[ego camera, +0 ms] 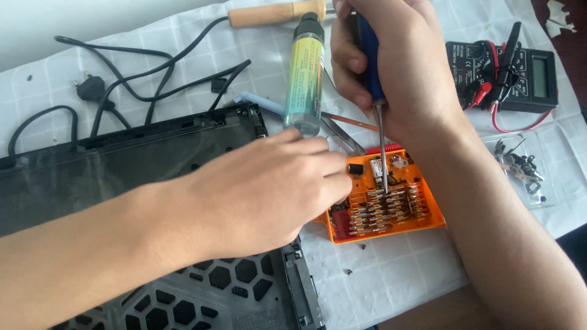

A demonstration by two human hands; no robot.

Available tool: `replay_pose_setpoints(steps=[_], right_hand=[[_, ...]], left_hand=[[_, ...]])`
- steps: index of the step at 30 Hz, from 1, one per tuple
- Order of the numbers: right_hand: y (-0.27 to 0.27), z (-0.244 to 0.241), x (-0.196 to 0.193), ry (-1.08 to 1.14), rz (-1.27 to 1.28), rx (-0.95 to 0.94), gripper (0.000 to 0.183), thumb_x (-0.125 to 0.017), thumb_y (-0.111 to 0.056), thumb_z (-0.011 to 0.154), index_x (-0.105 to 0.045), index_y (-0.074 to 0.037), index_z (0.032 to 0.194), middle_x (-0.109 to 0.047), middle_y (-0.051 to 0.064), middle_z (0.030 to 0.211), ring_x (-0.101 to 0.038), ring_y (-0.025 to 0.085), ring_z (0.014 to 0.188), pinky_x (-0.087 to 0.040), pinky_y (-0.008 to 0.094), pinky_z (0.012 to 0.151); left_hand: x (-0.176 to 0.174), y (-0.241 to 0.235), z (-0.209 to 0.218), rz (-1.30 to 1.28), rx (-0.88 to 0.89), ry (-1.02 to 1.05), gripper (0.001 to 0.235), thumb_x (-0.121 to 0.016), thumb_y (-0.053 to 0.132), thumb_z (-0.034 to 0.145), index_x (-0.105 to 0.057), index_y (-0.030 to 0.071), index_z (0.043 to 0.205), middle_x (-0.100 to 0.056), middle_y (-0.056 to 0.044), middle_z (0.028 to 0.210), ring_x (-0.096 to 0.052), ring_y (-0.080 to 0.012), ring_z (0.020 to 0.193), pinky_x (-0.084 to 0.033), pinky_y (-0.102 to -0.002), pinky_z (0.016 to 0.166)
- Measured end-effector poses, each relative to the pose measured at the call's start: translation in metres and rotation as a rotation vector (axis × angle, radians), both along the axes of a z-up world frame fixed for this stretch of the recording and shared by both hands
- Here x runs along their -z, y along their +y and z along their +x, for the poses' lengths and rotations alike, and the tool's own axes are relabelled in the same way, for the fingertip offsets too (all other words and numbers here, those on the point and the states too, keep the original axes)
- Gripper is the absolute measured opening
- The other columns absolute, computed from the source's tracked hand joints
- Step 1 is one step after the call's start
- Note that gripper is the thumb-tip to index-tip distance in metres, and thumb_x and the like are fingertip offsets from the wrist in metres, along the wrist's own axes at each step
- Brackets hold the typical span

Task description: The person works on a disassembled laptop, using a screwdriver to tighten screws on the screen's metal frame. They also select a screwdriver bit from an orange kit and handle a small metal bracket.

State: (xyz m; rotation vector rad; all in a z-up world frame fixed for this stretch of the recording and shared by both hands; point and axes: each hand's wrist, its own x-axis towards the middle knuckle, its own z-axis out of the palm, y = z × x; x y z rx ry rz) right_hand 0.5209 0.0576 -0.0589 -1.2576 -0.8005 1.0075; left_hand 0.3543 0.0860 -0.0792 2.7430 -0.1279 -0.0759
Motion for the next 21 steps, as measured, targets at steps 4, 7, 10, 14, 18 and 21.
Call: replay_pose_setpoints(steps=[4,7,10,14,18,21], right_hand=[[0.001,0.002,0.003,0.0,0.02,-0.006,0.021,-0.056,-0.025,0.09,-0.046,-0.011,0.077,-0.032,0.003,0.055,-0.026,0.013,0.035,-0.018,0.025,0.035],[0.0,0.003,0.003,-0.01,0.03,-0.023,0.022,-0.054,-0.025,0.089,-0.044,-0.012,0.075,-0.032,0.003,0.055,-0.027,0.014,0.035,-0.018,0.026,0.034],[0.0,0.002,0.003,-0.025,0.046,-0.027,0.02,-0.055,-0.024,0.09,-0.045,-0.012,0.076,-0.033,0.003,0.054,-0.028,0.014,0.034,-0.02,0.026,0.035],[-0.001,0.002,0.001,-0.027,0.042,-0.024,0.02,-0.053,-0.022,0.089,-0.043,-0.012,0.075,-0.032,0.003,0.054,-0.027,0.014,0.034,-0.019,0.026,0.035],[-0.001,0.003,-0.001,-0.02,0.032,-0.012,0.017,-0.052,-0.022,0.088,-0.045,-0.012,0.076,-0.032,0.003,0.053,-0.027,0.014,0.033,-0.018,0.026,0.035],[-0.001,0.004,-0.001,-0.021,0.035,-0.016,0.015,-0.052,-0.022,0.087,-0.046,-0.013,0.078,-0.032,0.003,0.054,-0.027,0.014,0.033,-0.017,0.027,0.035]], left_hand=[[-0.004,0.002,0.004,0.119,0.055,0.073,0.022,-0.057,-0.001,0.092,-0.071,0.01,0.105,-0.069,-0.005,0.1,-0.058,-0.0261,0.093,-0.049,-0.043,0.084],[-0.003,0.002,0.009,0.154,0.069,0.087,0.023,-0.057,-0.001,0.091,-0.073,0.009,0.104,-0.069,-0.007,0.105,-0.057,-0.0285,0.099,-0.047,-0.047,0.089],[-0.004,0.003,0.012,0.181,0.07,0.119,0.022,-0.061,0.003,0.09,-0.073,0.008,0.108,-0.068,-0.009,0.106,-0.058,-0.0287,0.104,-0.048,-0.048,0.094],[-0.003,0.005,0.01,0.199,0.053,0.009,0.018,-0.058,-0.002,0.09,-0.068,0.008,0.101,-0.068,-0.008,0.098,-0.06,-0.0274,0.095,-0.05,-0.044,0.088],[-0.002,0.004,0.007,0.19,0.027,0.001,0.018,-0.055,-0.001,0.097,-0.072,0.004,0.1,-0.069,-0.011,0.1,-0.062,-0.0265,0.093,-0.056,-0.041,0.084],[-0.009,0.001,0.004,0.16,-0.017,0.119,0.018,-0.051,-0.001,0.1,-0.066,0.005,0.091,-0.059,-0.011,0.099,-0.061,-0.0247,0.083,-0.059,-0.04,0.062]])
